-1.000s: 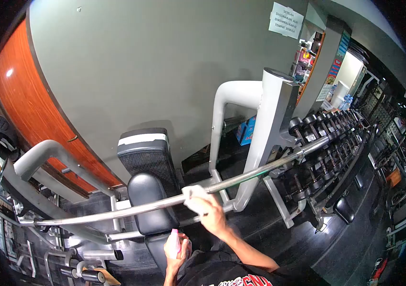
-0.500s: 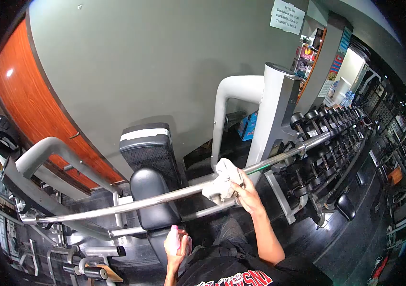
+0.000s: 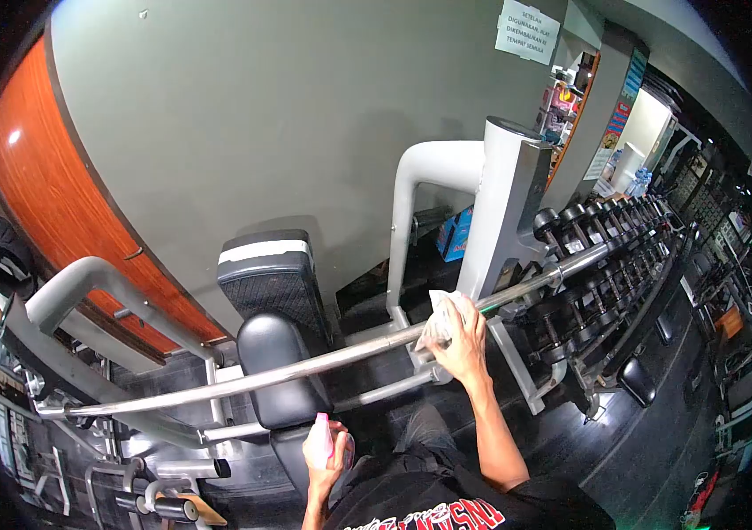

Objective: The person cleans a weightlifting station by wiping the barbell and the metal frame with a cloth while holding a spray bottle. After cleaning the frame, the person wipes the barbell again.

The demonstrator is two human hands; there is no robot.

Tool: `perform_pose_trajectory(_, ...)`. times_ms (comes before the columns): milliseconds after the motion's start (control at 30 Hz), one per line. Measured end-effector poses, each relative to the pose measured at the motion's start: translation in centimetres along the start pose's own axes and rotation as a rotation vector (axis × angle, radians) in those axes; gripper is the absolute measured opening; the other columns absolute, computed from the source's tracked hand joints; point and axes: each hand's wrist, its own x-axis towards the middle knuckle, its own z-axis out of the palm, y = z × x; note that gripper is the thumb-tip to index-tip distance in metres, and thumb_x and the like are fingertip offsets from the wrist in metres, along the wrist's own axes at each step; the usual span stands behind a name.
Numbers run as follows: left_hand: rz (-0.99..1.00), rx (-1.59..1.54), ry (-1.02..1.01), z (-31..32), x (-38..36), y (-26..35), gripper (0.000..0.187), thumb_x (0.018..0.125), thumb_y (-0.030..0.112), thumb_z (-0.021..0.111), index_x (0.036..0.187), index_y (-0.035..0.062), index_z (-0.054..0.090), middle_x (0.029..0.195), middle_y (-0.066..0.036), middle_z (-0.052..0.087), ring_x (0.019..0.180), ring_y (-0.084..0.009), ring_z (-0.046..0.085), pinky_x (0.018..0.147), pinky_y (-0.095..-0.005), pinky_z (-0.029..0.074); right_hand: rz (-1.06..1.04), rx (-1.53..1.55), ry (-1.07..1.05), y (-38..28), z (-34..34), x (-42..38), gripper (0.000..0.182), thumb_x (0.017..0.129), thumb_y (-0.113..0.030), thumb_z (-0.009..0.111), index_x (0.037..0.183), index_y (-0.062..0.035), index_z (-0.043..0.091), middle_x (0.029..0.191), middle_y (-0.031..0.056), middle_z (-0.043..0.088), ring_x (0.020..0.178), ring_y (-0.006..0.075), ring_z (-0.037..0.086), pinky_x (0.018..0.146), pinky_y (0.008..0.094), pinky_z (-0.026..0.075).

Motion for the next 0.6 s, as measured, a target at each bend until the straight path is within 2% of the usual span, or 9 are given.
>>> perform_pose_trajectory(100, -0.008, -0.034, 0.007, 0.1, 0.1, 0.5, 0.017, 0.088, 0.004, 0.057, 0.103, -0.0037, 0.053, 0.082, -0.011, 0.063, 0.061, -0.0133, 0.061, 0.057, -0.0267, 0.051, 0.02, -0.036, -0.012, 0.4, 0.3, -0.3, 0.074, 0.069, -0.018, 0.078, 0.136, -0.0113, 0.047, 0.136, 0.0185, 0.041, 0.121, 0.0385, 0.039, 0.105, 0.0464, 0.033)
perform_pose_trajectory(200, -0.157, -0.145, 0.044, 0.1, -0.2, 1.2, 0.017, 0.084, 0.006, 0.064, 0.099, -0.0012, 0.059, 0.078, -0.01, 0.065, 0.068, -0.0173, 0.064, 0.068, -0.0293, 0.051, -0.015, 0.103, -0.039, 2.7, 0.0, 0.6, 0.059, 0.068, -0.003, 0.068, 0.125, -0.0141, 0.058, 0.123, 0.0095, 0.054, 0.113, 0.0332, 0.047, 0.1, 0.0422, 0.041)
perform_pose_trajectory(233, -0.159, -0.145, 0.046, 0.0, -0.4, 1.0, 0.017, 0.084, 0.006, 0.064, 0.099, -0.0012, 0.059, 0.078, -0.01, 0.065, 0.068, -0.0173, 0.064, 0.068, -0.0293, 0.051, -0.059, 0.208, 0.006, 3.8, -0.1, 1.2, 0.054, 0.069, 0.002, 0.065, 0.12, -0.0132, 0.062, 0.118, 0.009, 0.058, 0.109, 0.0326, 0.05, 0.097, 0.0402, 0.043)
perform_pose_trajectory(300, -0.078, -0.091, 0.079, -0.2, -0.7, 0.4, 0.018, 0.084, 0.006, 0.063, 0.1, -0.002, 0.059, 0.078, -0.01, 0.065, 0.066, -0.0167, 0.063, 0.067, -0.0293, 0.05, 0.041, 0.171, 0.121, 4.8, -1.0, 1.9, 0.049, 0.069, 0.002, 0.065, 0.116, -0.0129, 0.064, 0.116, 0.0091, 0.058, 0.108, 0.0323, 0.05, 0.095, 0.0409, 0.042)
perform_pose_trajectory(333, -0.079, -0.091, 0.083, -0.4, -0.9, 0.2, 0.018, 0.084, 0.006, 0.063, 0.1, -0.002, 0.059, 0.078, -0.01, 0.065, 0.066, -0.0167, 0.063, 0.067, -0.0293, 0.05, 0.066, 0.03, 0.259, 4.2, -1.2, 2.2, 0.042, 0.071, 0.002, 0.065, 0.11, -0.0131, 0.066, 0.111, 0.0087, 0.061, 0.103, 0.0314, 0.054, 0.093, 0.0405, 0.042)
perform_pose_trajectory(367, -0.095, -0.082, 0.091, -0.6, -1.0, 0.1, 0.018, 0.084, 0.006, 0.063, 0.099, -0.0021, 0.059, 0.079, -0.011, 0.065, 0.066, -0.0166, 0.063, 0.067, -0.0292, 0.05, 0.061, 0.031, 0.257, 3.6, -0.9, 2.4, 0.042, 0.071, 0.002, 0.065, 0.11, -0.0131, 0.066, 0.111, 0.0087, 0.061, 0.103, 0.0314, 0.054, 0.093, 0.0405, 0.042)
perform_pose_trajectory(500, -0.195, -0.114, 0.094, -0.7, -0.6, 1.9, 0.017, 0.084, 0.006, 0.063, 0.099, -0.002, 0.059, 0.078, -0.011, 0.065, 0.066, -0.0171, 0.062, 0.067, -0.0293, 0.05, -0.225, 0.22, 0.167, -1.3, 1.7, 2.1, 0.039, 0.072, 0.002, 0.062, 0.108, -0.013, 0.066, 0.102, 0.0068, 0.065, 0.093, 0.0281, 0.059, 0.086, 0.04, 0.047)
perform_pose_trajectory(567, -0.163, -0.069, 0.068, -0.5, -0.4, 1.3, 0.017, 0.084, 0.005, 0.063, 0.098, -0.0018, 0.059, 0.078, -0.011, 0.064, 0.066, -0.0173, 0.062, 0.067, -0.0293, 0.05, -0.198, 0.384, 0.035, -5.9, 3.6, 0.6, 0.038, 0.073, 0.001, 0.061, 0.108, -0.0119, 0.065, 0.106, 0.0078, 0.064, 0.099, 0.0289, 0.059, 0.091, 0.0408, 0.047)
perform_pose_trajectory(600, -0.131, -0.025, 0.049, -0.5, -0.4, 1.1, 0.017, 0.083, 0.005, 0.064, 0.098, -0.0017, 0.059, 0.078, -0.011, 0.064, 0.066, -0.0176, 0.062, 0.067, -0.0293, 0.05, -0.328, 0.341, -0.009, -7.3, 4.8, -0.1, 0.04, 0.073, 0.0, 0.061, 0.111, -0.0141, 0.065, 0.11, 0.0083, 0.063, 0.099, 0.0291, 0.06, 0.092, 0.04, 0.047)
